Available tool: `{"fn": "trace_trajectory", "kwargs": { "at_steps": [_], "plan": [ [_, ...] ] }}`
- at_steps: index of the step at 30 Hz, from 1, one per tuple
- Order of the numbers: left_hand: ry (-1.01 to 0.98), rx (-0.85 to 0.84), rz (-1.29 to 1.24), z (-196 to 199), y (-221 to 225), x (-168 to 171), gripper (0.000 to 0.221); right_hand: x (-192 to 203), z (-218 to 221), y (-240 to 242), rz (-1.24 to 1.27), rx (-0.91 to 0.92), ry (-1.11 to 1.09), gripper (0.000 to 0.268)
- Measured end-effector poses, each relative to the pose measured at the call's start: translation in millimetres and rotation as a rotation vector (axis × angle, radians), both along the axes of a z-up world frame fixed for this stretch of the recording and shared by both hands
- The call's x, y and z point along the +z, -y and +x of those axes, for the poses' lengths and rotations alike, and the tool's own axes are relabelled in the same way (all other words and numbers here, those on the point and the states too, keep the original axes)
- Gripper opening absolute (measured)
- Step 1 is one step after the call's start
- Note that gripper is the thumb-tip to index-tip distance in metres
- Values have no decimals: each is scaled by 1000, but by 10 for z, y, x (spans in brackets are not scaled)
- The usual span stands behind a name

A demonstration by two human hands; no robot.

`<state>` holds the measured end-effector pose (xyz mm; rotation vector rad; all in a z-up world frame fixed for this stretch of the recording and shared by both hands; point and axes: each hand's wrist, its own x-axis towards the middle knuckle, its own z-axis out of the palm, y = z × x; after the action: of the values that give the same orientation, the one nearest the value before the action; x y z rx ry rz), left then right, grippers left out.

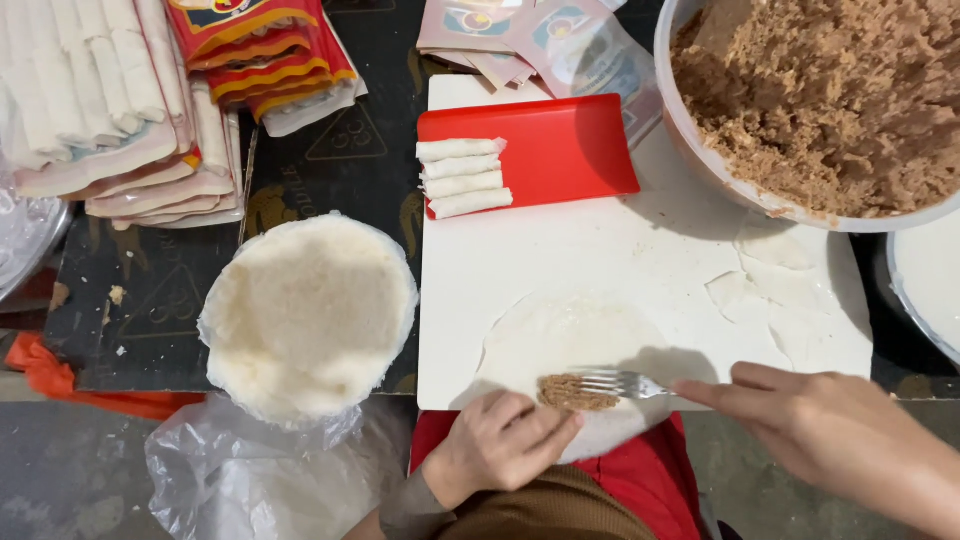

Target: A person is seen preparing spring rolls by peeling wrappers, adding filling with a fork, and rolling them.

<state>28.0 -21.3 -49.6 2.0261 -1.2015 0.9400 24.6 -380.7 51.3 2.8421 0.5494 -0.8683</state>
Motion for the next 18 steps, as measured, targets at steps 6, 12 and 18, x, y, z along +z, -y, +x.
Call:
{"fn": "trace_trajectory", "kwargs": {
  "at_steps": [6,12,18],
  "plan": [
    [-12,-44,20,-31,-29,1,9,-52,-79,-375,-30,18,-8,92],
    [-40,-24,20,-46,-24,-10,8,-220,-235,-358,144,119,233,104],
    [-62,-7,39,-45,-17,-4,7,-314,-210,-459,104,151,237,87]
  ]
}}
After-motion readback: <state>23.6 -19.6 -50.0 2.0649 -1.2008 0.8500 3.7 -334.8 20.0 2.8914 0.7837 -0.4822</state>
